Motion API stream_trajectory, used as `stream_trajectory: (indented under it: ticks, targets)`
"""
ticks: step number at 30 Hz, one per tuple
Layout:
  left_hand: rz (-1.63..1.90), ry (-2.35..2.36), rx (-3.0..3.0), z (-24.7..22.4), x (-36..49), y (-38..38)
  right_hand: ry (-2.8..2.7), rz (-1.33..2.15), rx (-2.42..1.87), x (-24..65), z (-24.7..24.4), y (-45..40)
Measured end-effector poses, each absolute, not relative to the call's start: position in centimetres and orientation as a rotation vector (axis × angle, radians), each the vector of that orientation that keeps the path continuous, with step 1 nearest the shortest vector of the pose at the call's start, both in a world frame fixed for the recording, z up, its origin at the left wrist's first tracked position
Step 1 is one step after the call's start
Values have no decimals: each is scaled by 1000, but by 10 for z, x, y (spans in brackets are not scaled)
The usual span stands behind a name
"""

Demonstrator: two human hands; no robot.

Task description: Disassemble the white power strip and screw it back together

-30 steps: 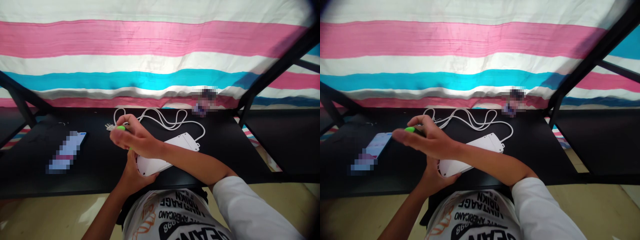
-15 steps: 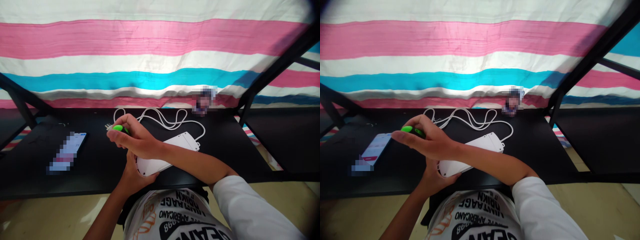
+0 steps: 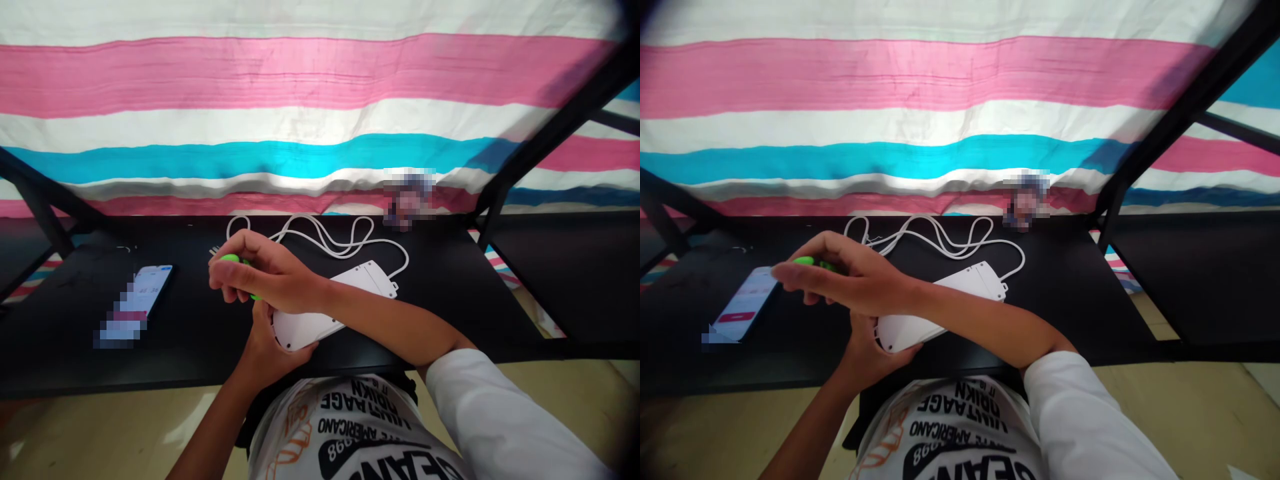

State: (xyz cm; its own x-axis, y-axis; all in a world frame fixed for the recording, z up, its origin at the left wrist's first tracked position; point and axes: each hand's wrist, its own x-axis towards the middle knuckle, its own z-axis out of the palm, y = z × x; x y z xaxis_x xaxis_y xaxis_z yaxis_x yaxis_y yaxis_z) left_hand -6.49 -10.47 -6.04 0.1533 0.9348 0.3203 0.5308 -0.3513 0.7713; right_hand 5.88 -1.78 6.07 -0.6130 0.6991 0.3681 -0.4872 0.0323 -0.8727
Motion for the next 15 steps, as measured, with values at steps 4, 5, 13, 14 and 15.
stream_trajectory:
  ticks: [4,5,13,14,15]
  targets:
    - [1078,1409,1988,-64,-67,-104,-1417,1719,-169,58,64,-15]
    - [1067,1409,2007,-64,-68,-104,-1396,1712,-153,58,64,-14]
    - [1058,1402,2027,-69,-69,-104,-1416,1560,-323,66,62,-15]
    - [1057,1399,2032,-69,-69,-103,-1462,1552,-332,67,63,-14]
    - [1056,1396,2041,-70,-69,-103,-1512,1554,-332,67,64,-13]
